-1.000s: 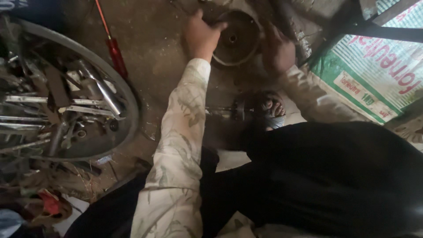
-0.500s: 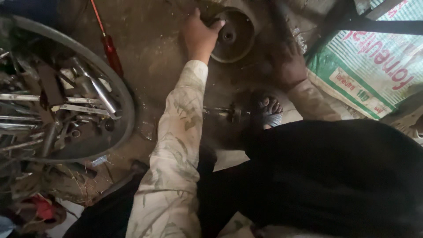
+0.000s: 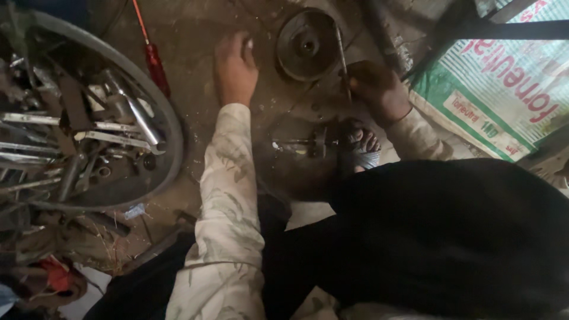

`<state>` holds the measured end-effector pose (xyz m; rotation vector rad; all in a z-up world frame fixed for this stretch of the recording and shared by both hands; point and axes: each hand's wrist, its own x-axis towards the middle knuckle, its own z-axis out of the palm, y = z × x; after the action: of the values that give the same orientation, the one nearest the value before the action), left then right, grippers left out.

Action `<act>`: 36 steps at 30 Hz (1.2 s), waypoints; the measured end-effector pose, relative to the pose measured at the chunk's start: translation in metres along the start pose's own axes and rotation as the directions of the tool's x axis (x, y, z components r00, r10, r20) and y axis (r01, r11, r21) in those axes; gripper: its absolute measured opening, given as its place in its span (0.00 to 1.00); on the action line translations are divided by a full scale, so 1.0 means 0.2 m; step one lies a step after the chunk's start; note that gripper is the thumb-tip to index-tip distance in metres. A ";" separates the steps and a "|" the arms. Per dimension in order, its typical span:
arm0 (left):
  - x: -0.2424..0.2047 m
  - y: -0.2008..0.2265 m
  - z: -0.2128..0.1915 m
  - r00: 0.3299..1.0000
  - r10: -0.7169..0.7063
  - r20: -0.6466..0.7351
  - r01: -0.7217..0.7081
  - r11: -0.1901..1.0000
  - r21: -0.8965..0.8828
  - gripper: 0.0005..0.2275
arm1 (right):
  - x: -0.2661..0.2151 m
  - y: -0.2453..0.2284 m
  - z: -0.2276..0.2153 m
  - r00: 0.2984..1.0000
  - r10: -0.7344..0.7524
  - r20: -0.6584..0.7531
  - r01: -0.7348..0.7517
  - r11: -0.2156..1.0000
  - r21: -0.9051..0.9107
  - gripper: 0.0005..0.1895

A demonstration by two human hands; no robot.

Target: The person sits on the floor and uses a hammer and a metal rod to strike a circular metal component, likely to dislodge a stuck part. The person repeatedly hammers the component, flips it over, and continues striking it until a smaller inner ring separates from the main body.

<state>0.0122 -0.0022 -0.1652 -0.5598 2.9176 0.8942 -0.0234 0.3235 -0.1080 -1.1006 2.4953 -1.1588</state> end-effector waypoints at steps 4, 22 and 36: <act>-0.11 0.01 -0.08 0.958 0.281 -0.057 -0.258 0.931 0.257 0.16 | 0.09 -0.08 -0.01 0.961 0.261 0.086 -0.275 0.902 0.333 0.12; 0.08 0.36 0.09 0.991 0.079 -0.108 -0.134 0.655 -0.744 0.13 | 0.20 0.31 0.12 0.940 0.320 -0.118 -0.329 0.943 -0.056 0.15; 0.00 0.33 0.11 0.986 0.134 -0.103 -0.164 0.608 -0.777 0.08 | 0.28 0.41 0.41 0.972 0.235 -0.027 -0.212 0.815 -0.540 0.42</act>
<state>-0.0130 0.0607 -0.1488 -0.3264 2.4635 2.2382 -0.0723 0.2706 -0.2148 -0.8771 2.9037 -0.3585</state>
